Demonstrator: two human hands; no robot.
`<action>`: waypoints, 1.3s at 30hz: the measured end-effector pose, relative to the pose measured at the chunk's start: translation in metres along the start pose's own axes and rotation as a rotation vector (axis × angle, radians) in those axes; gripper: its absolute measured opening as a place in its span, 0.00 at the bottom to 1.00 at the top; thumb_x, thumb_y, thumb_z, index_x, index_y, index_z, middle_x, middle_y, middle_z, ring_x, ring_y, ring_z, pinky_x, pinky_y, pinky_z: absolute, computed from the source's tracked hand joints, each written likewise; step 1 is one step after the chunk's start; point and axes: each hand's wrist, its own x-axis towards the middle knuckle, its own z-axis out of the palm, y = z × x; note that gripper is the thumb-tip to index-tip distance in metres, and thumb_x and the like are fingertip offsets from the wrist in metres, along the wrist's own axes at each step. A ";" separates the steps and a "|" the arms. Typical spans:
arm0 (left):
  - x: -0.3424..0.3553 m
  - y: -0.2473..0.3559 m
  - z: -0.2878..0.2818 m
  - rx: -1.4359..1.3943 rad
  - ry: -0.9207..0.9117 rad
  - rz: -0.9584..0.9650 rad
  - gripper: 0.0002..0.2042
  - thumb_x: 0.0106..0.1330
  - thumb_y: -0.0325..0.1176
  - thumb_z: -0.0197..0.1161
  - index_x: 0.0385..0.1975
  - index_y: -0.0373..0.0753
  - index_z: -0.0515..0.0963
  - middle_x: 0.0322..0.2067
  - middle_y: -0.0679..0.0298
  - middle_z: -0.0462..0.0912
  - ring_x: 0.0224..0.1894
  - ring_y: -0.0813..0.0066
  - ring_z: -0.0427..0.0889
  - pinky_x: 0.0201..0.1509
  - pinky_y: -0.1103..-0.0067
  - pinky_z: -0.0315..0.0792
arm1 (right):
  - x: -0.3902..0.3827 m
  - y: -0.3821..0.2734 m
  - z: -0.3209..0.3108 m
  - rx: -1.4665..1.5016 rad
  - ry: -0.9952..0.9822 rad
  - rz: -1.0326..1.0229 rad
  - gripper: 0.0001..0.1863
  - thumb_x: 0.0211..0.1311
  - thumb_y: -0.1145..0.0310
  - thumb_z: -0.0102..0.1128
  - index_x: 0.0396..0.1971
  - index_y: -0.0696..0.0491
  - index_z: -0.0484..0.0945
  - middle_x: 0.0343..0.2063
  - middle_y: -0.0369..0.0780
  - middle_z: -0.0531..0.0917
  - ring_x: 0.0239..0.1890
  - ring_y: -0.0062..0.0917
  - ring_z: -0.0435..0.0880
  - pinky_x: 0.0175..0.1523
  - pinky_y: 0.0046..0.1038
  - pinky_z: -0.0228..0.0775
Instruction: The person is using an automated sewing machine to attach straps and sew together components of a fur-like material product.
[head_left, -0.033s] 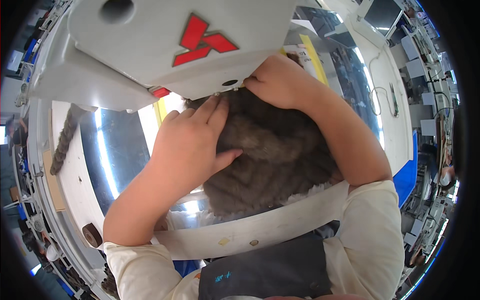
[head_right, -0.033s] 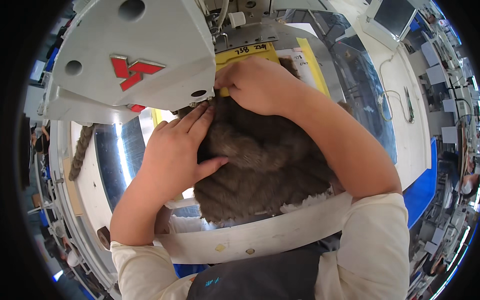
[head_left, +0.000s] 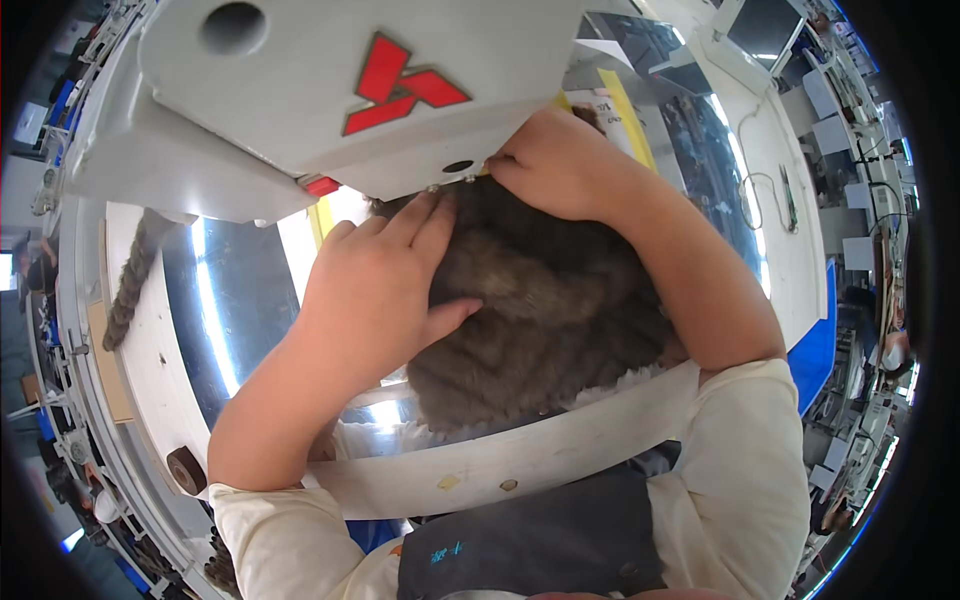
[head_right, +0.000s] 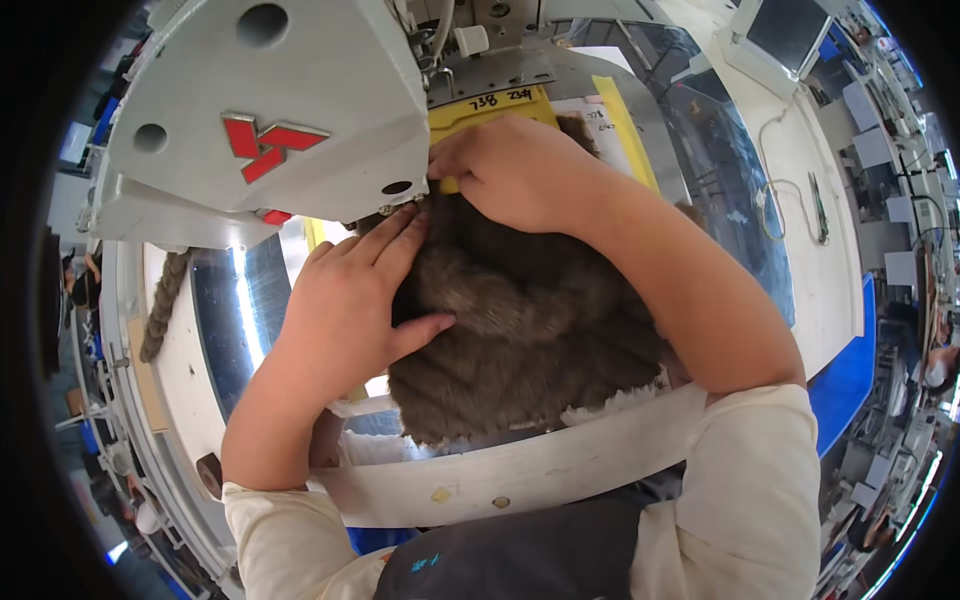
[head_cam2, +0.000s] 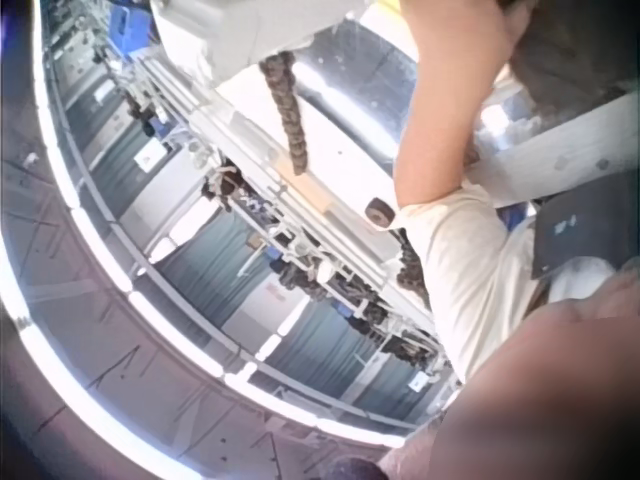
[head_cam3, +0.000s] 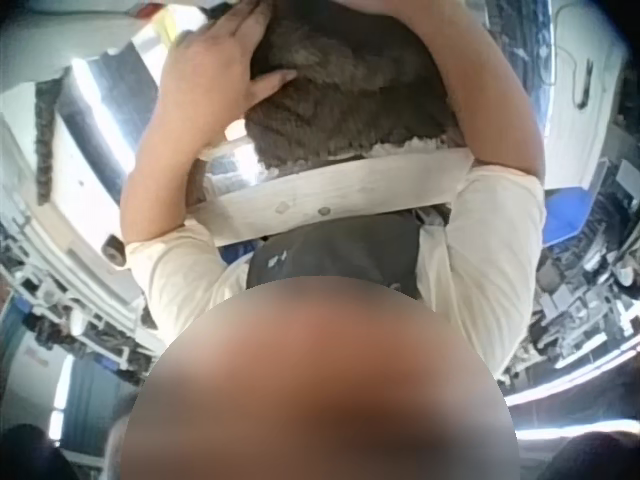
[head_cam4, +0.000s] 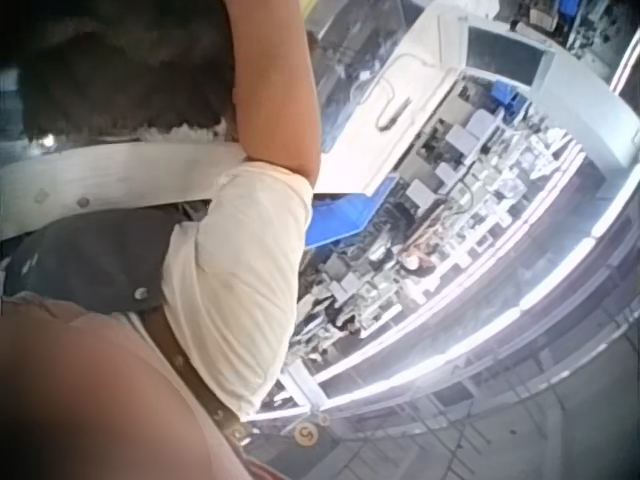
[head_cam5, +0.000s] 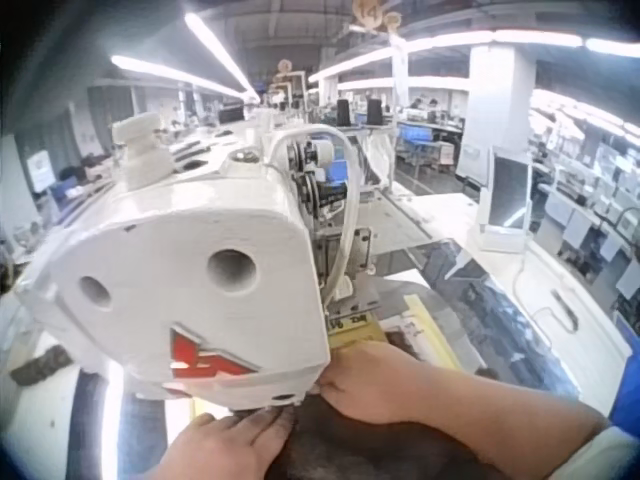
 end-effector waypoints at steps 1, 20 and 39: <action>-0.001 -0.003 -0.001 -0.014 -0.013 0.003 0.43 0.52 0.47 0.78 0.67 0.35 0.71 0.65 0.52 0.77 0.58 0.52 0.82 0.61 0.63 0.74 | -0.002 -0.002 -0.005 -0.009 -0.062 -0.005 0.16 0.62 0.74 0.52 0.44 0.57 0.87 0.47 0.45 0.88 0.50 0.46 0.85 0.58 0.42 0.77; 0.009 -0.014 -0.007 0.001 -0.118 -0.062 0.46 0.46 0.41 0.78 0.69 0.34 0.69 0.63 0.47 0.78 0.64 0.42 0.74 0.69 0.59 0.66 | -0.033 -0.010 0.012 -0.152 -0.096 -0.260 0.19 0.61 0.73 0.54 0.51 0.54 0.85 0.54 0.38 0.87 0.50 0.41 0.84 0.58 0.40 0.75; 0.003 -0.003 -0.013 -0.048 -0.142 -0.056 0.47 0.41 0.42 0.81 0.66 0.34 0.71 0.66 0.47 0.74 0.57 0.42 0.80 0.61 0.61 0.76 | -0.039 -0.026 0.004 -0.147 -0.231 -0.177 0.19 0.62 0.74 0.52 0.51 0.54 0.84 0.53 0.39 0.87 0.49 0.41 0.86 0.54 0.40 0.80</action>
